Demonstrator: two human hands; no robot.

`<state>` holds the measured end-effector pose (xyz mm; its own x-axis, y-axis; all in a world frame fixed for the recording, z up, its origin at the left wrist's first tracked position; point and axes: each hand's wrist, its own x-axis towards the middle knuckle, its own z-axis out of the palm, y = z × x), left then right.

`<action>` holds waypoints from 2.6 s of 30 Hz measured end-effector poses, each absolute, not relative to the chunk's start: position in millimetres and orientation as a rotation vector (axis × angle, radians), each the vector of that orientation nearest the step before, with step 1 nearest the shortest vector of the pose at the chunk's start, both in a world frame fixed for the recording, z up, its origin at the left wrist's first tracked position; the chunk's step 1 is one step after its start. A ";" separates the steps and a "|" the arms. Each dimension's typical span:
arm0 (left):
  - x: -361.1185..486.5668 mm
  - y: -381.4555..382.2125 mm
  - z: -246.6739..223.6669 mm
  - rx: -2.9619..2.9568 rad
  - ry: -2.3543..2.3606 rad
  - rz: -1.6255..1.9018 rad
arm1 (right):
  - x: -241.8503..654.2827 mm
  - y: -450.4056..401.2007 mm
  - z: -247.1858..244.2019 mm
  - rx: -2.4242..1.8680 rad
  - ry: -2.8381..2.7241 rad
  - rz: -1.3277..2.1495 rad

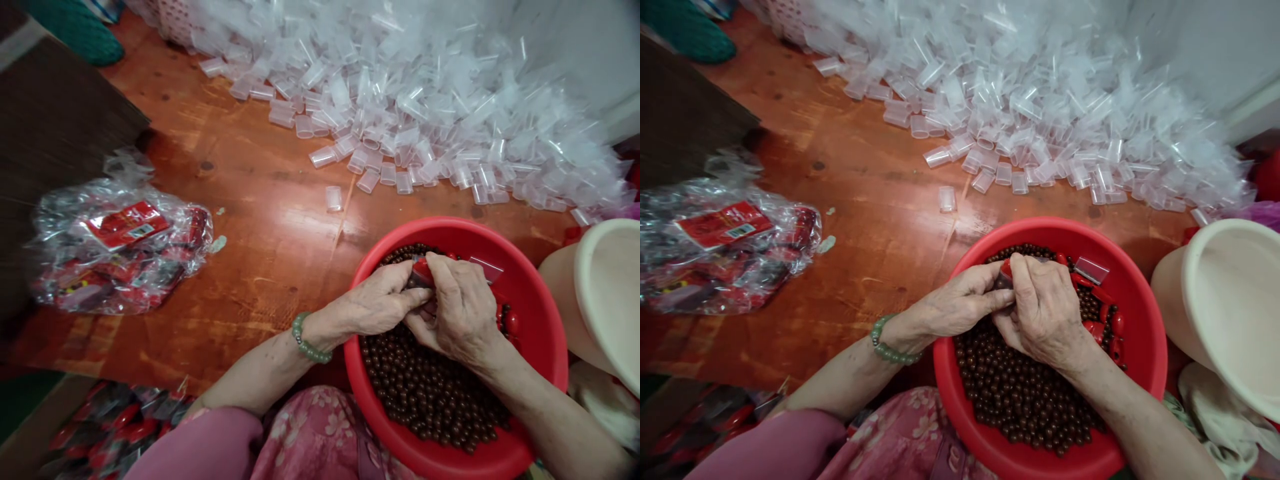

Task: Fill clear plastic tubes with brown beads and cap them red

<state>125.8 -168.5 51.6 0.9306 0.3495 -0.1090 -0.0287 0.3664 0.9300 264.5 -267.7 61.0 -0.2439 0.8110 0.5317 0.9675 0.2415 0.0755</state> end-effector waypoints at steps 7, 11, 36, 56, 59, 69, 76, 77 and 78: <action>125.4 -169.6 50.3 1.197 0.277 0.257 | 269.2 -266.5 59.8 -1.582 -2.094 -0.398; 123.8 -166.5 55.1 1.345 0.377 0.278 | 275.8 -267.5 70.3 -1.621 -2.029 0.035; 121.8 -162.6 59.9 1.252 0.313 0.264 | 275.0 -266.8 65.6 -1.506 -1.837 0.058; 125.5 -162.4 65.6 0.999 0.286 0.234 | 264.6 -267.6 67.7 -1.499 -1.339 0.287; 123.6 -160.3 65.3 0.993 0.302 0.234 | 274.1 -267.7 68.4 -1.457 -1.648 0.228; 127.0 -160.6 61.7 0.779 0.218 0.244 | 268.8 -264.5 70.4 -1.655 -2.057 -0.440; 125.9 -162.8 61.1 0.809 0.206 0.229 | 272.3 -261.9 64.2 -1.529 -2.050 -0.546; 125.7 -162.7 61.2 0.816 0.213 0.233 | 272.3 -261.6 64.2 -1.539 -2.046 -0.526; 125.6 -162.5 61.4 0.828 0.227 0.237 | 271.9 -261.4 64.5 -1.562 -2.045 -0.493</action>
